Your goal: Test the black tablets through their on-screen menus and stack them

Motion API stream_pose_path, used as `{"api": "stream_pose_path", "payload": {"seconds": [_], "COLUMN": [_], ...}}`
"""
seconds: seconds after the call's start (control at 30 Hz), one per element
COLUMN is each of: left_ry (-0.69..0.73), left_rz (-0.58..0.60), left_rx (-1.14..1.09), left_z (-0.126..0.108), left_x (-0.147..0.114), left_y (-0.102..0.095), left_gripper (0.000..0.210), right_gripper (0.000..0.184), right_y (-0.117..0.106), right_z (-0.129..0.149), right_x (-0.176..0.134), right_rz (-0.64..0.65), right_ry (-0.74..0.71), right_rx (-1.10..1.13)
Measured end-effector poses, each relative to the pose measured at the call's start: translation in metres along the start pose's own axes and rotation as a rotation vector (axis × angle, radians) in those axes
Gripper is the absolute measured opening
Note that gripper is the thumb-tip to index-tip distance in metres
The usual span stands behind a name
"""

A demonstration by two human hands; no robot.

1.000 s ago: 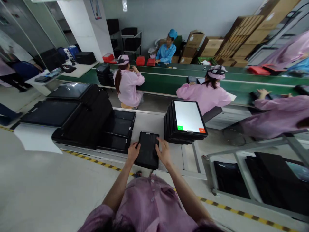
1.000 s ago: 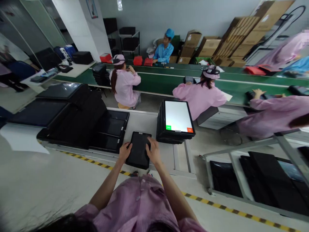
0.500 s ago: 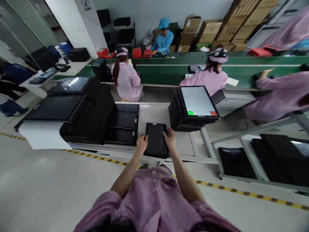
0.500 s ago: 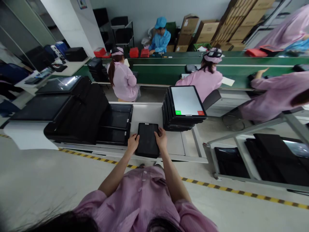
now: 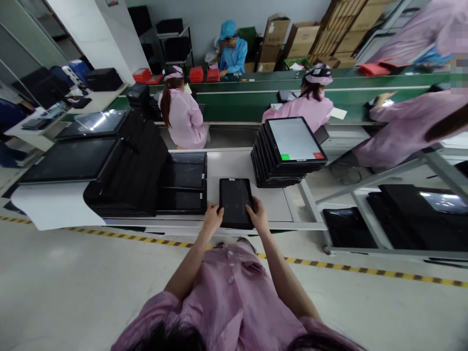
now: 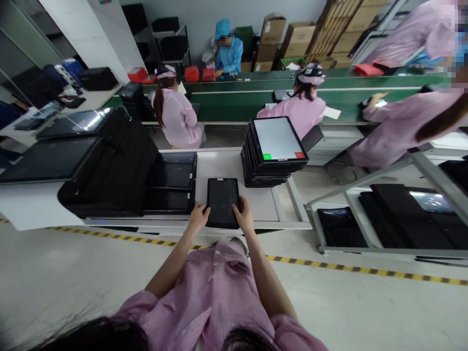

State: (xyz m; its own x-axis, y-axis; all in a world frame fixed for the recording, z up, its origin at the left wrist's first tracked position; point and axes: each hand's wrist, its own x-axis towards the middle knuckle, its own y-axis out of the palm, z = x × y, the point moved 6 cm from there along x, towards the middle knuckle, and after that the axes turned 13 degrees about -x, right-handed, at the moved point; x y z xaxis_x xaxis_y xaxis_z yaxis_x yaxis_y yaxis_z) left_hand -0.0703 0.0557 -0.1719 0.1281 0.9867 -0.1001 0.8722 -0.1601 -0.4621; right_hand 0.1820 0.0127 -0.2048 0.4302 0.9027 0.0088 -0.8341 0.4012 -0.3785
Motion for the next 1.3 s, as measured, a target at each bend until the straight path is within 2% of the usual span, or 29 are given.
{"api": "stream_pose_path", "payload": {"seconds": [0.13,0.27,0.43,0.63,0.8,1.0,1.1,1.2,1.27,1.3], "left_ry": [0.079,0.114,0.067,0.076,0.089,0.091,0.044,-0.01,-0.027,-0.026], "left_rz": [-0.016,-0.053,-0.121,-0.194,-0.166,-0.152,-0.118,-0.058,-0.008,0.025], "left_rx": [-0.073,-0.126,-0.175,-0.182,-0.158,-0.165,-0.165,-0.205,-0.27,-0.308], "left_z": [0.016,0.018,0.022,0.025,0.023,0.022,0.024,0.025,0.023,0.02], "left_x": [-0.046,-0.065,-0.071,-0.077,-0.073,-0.066,-0.065,-0.074,-0.084,-0.089], "left_y": [-0.003,-0.005,-0.003,-0.001,-0.003,-0.007,-0.008,-0.002,0.006,0.012], "left_gripper": [0.027,0.025,0.026,0.024,0.025,0.016,0.015,0.016,0.018,0.018], "right_gripper": [0.068,0.066,0.07,0.072,0.069,0.072,0.071,0.063,0.057,0.054], "right_y": [-0.01,-0.012,-0.008,-0.008,-0.008,-0.01,-0.018,-0.023,-0.016,-0.01], "right_z": [-0.002,0.006,0.009,0.005,0.001,0.002,-0.008,-0.032,-0.044,-0.045], "right_x": [-0.057,-0.09,-0.099,-0.1,-0.098,-0.093,-0.101,-0.125,-0.142,-0.148], "right_rz": [-0.073,-0.128,-0.152,-0.154,-0.096,-0.068,-0.07,-0.094,-0.042,0.013], "right_ry": [0.041,0.086,0.128,0.142,0.135,0.205,0.295,0.495,0.6,0.608], "right_rx": [-0.119,-0.238,-0.265,-0.257,-0.167,-0.04,0.083,0.172,0.27,0.33]}}
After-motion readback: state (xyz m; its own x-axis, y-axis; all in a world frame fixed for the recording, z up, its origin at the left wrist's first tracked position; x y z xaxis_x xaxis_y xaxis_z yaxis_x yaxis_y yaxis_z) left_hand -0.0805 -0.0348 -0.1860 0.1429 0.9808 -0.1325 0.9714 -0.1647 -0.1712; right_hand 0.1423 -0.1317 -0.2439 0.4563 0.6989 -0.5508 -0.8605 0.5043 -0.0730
